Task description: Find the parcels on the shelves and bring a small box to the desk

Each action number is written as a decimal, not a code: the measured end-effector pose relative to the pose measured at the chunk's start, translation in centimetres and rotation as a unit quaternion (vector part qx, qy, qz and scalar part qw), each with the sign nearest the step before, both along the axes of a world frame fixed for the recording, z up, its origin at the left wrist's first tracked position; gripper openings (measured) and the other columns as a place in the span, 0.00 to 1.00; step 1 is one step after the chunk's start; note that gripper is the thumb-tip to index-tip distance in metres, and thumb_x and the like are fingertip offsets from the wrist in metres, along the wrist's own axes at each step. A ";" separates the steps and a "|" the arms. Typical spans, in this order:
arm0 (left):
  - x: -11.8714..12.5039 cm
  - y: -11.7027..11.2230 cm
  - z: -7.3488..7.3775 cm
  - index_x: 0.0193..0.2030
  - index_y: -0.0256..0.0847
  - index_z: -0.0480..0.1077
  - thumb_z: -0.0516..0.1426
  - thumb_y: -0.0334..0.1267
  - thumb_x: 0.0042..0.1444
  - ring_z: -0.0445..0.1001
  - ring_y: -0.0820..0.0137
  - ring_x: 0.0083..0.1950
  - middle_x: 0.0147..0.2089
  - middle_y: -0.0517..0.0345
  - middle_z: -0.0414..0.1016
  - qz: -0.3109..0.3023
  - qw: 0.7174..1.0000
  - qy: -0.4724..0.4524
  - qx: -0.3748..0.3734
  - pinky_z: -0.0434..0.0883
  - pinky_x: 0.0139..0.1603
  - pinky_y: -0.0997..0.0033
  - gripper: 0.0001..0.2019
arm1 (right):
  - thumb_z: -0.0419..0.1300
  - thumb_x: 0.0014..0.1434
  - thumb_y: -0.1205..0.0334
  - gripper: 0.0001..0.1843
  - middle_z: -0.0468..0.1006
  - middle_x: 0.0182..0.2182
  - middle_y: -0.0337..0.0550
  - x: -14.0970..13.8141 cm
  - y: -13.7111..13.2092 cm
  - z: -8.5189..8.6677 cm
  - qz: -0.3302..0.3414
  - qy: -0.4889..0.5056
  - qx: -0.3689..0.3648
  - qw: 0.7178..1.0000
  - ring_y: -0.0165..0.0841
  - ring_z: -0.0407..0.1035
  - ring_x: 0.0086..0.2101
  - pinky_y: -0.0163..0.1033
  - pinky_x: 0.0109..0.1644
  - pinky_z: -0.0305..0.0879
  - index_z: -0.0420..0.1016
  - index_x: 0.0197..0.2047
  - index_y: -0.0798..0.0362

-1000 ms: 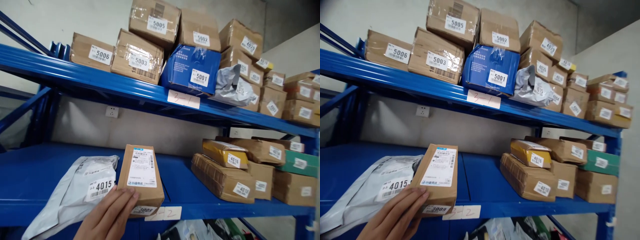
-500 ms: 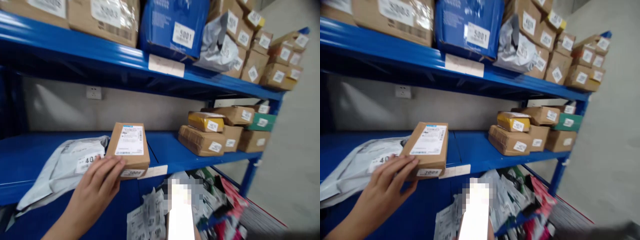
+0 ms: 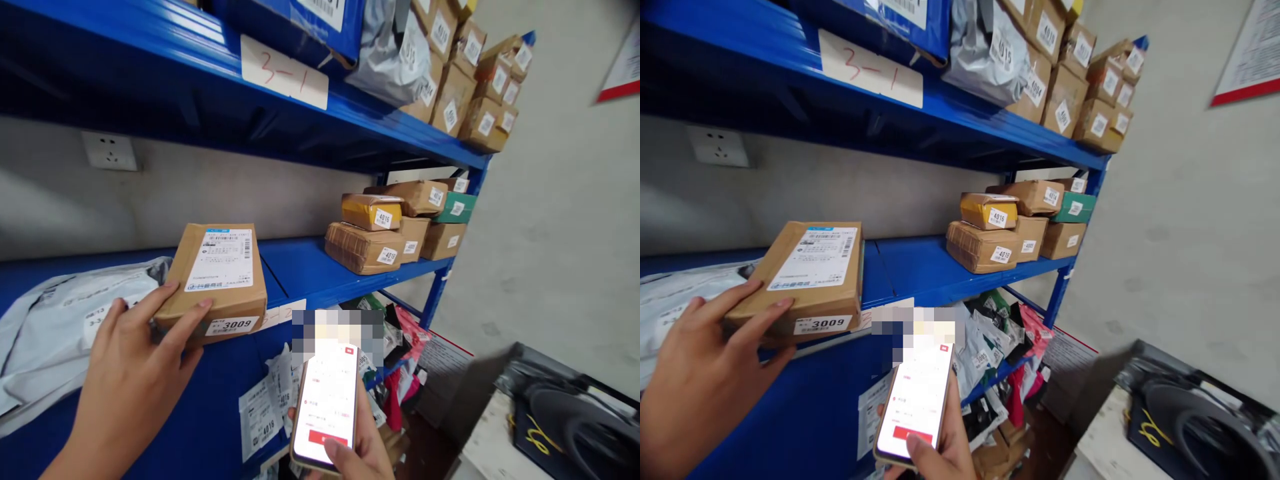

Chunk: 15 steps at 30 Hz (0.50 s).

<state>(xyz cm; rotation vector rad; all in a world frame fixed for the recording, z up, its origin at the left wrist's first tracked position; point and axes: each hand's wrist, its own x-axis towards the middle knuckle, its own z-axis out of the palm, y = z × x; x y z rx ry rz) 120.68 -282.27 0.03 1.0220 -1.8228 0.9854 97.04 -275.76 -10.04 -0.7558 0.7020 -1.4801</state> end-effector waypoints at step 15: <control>1.0 -0.7 -0.9 0.54 0.44 0.64 0.62 0.22 0.48 0.68 0.41 0.55 0.62 0.37 0.58 -0.021 0.999 -0.001 -0.045 0.70 0.47 0.36 0.26 | 0.72 0.41 0.57 0.66 0.80 0.43 0.54 1.0 -0.8 -0.1 -0.041 -0.008 -0.023 0.999 0.50 0.75 0.42 0.38 0.22 0.70 0.27 0.68 0.51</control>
